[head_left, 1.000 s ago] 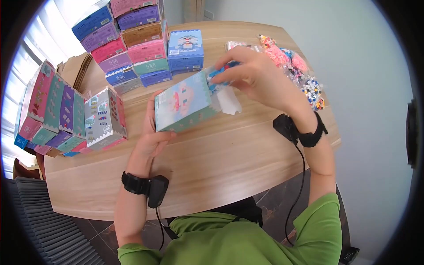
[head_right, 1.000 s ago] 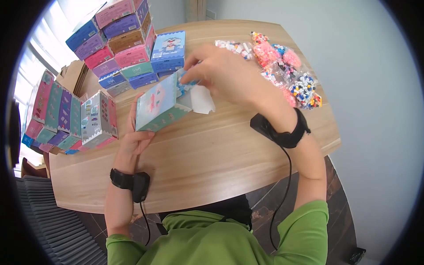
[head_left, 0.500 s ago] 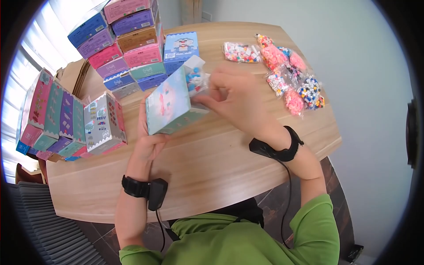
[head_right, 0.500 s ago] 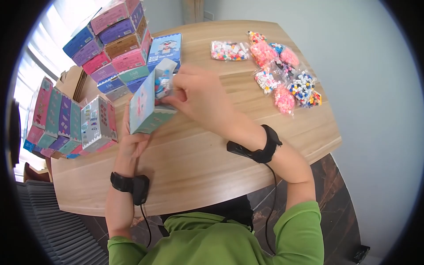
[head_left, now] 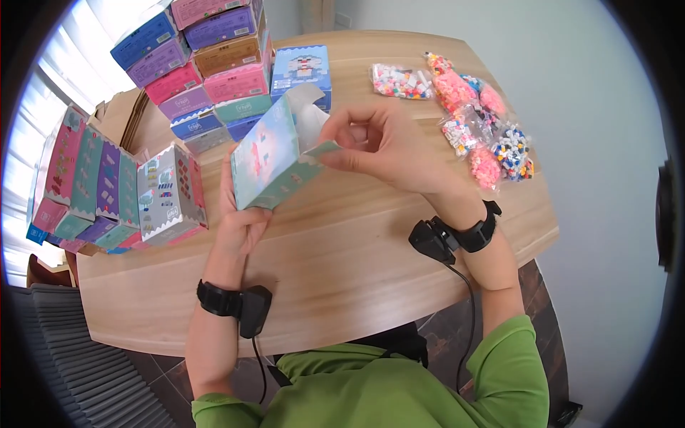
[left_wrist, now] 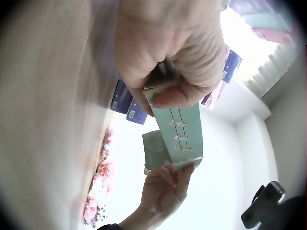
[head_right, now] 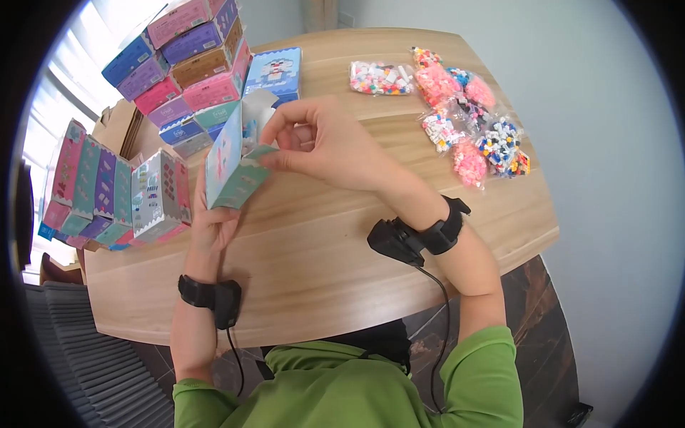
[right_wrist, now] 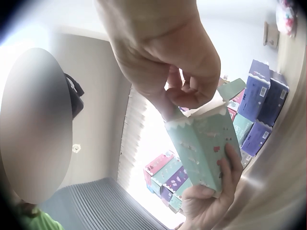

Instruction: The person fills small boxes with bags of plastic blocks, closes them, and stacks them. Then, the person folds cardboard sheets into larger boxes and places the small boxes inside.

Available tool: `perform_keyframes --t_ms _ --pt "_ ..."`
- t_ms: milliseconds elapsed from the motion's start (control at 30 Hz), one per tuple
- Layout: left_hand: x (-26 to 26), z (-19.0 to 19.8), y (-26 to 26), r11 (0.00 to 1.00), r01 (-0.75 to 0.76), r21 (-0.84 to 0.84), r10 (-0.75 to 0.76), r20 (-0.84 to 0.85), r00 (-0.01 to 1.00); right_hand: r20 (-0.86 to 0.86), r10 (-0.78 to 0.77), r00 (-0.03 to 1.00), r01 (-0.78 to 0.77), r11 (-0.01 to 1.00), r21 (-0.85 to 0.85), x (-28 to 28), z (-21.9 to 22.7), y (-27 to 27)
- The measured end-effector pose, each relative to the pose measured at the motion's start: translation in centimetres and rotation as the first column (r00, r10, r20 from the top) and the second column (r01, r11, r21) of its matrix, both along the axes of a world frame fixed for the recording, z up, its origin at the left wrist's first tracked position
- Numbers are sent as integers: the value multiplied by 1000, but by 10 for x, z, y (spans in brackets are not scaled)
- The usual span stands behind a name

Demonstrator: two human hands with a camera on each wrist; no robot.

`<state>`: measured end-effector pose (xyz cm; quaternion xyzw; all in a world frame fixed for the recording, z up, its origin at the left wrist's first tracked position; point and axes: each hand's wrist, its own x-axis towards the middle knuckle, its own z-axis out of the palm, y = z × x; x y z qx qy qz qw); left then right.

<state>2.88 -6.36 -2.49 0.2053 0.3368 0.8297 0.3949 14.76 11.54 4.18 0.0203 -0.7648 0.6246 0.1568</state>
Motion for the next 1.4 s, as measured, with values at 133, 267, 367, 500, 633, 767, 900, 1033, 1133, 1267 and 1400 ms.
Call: perform_keyframes --t_ms 133,267,367,500,633,767,900,1033,1133,1267,1400 --pt "-2 -5 -3 999 33 -41 -38 -131 991 -204 -441 874 483 835 263 -1 1 -10" --pt "3 -1 -2 1000 16 -18 -18 -97 995 -254 -302 919 384 834 396 -4 -15 -9" --pt "2 -1 0 999 -40 13 41 -94 995 -202 -193 960 242 937 252 -7 -20 -7" --pt "-1 -6 1 995 -93 35 97 -132 987 61 -364 929 361 863 -354 -11 -8 -8" --pt "0 -5 1 996 -80 43 84 -122 989 -53 351 935 -140 225 -964 -14 -43 31" --pt "4 1 2 991 -132 -38 124 -161 979 -121 197 973 -158 186 -970 -15 -30 10" --pt "1 -11 6 977 -184 -111 142 -310 940 45 21 999 13 768 -640 -16 -22 -14" --pt "0 -17 7 981 -165 -99 121 -350 929 94 -51 994 84 918 -389 -19 -33 -14" --pt "4 -10 8 974 -183 -134 140 -281 949 44 -101 994 110 944 -312 -23 -38 -14" --pt "9 -6 9 969 -184 -166 145 -224 964 -119 -244 962 271 888 371 -16 -45 -24" --pt "-6 -36 10 984 -158 -83 91 -526 845 110 -254 961 225 948 224 -15 -21 -9"
